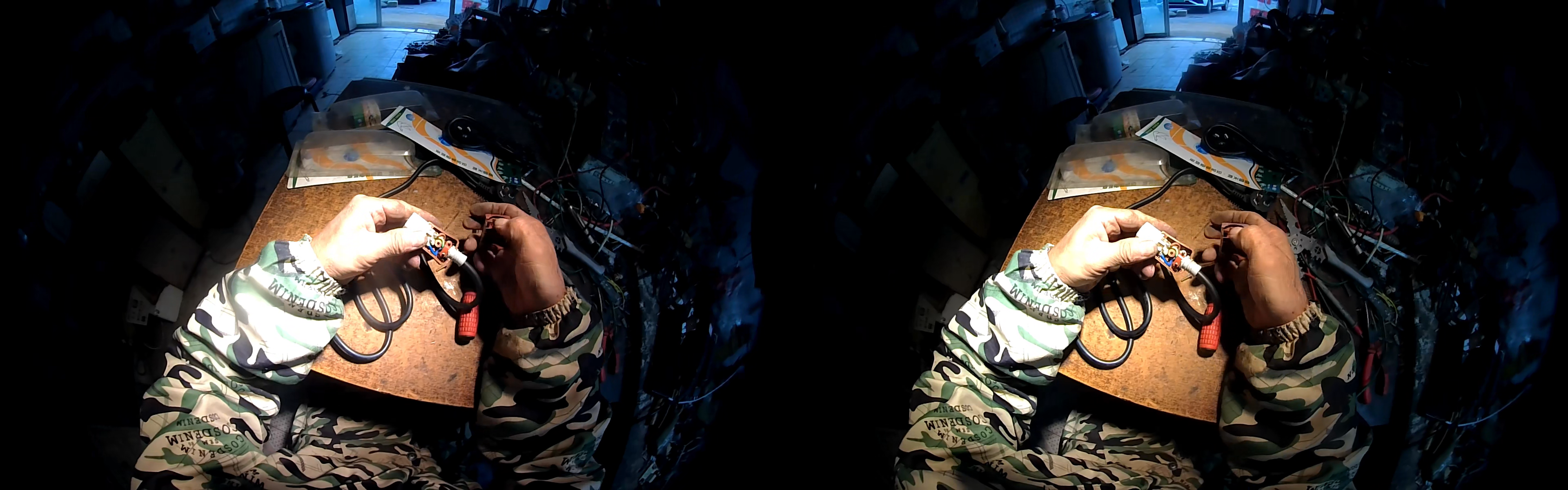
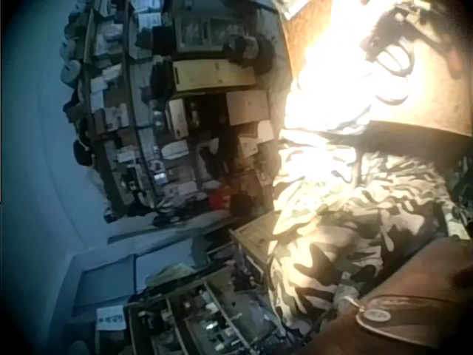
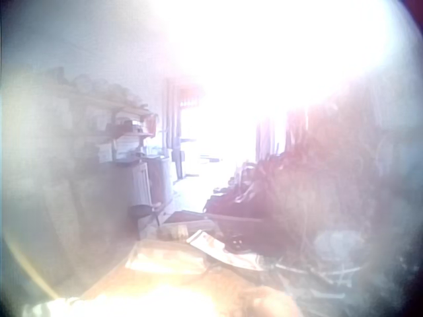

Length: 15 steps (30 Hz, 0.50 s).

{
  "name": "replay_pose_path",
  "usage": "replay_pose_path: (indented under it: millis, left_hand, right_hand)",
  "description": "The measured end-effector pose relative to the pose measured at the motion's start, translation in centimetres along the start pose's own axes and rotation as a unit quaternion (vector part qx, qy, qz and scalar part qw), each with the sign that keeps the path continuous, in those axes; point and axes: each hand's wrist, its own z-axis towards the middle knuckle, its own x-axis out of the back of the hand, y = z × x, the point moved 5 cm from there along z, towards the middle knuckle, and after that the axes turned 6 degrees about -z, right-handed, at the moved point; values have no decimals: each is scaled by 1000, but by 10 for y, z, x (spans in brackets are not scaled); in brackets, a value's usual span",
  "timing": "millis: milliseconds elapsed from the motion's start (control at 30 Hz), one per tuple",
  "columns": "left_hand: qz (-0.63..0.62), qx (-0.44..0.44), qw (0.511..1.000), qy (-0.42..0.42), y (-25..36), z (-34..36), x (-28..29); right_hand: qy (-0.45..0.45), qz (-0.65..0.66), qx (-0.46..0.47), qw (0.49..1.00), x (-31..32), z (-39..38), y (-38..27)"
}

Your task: The person uses a screwdriver to open a small electrical connector, adjusts the internal wires, and closes the housing. They then test the connection with a multimeter probe.

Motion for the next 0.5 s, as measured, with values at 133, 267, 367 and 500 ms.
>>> replay_pose_path:
  millis: [133, 267, 367, 500]
  left_hand:
    - [-31, 23, 999, 25, 5, -8, 2]
    - [-73, 37, 997, 16, -1, -5, 1]
    - [-82, 44, 996, 5, -4, -1, -1]
    - [-67, 43, 997, 19, -3, -4, 2]
  right_hand:
    - [-84, -63, 97, 990, -10, 2, 0]
    - [10, -242, 236, 941, -16, -10, -13]
    - [57, -335, 294, 893, -19, -18, -14]
    - [8, -403, 329, 854, -34, -24, -19]
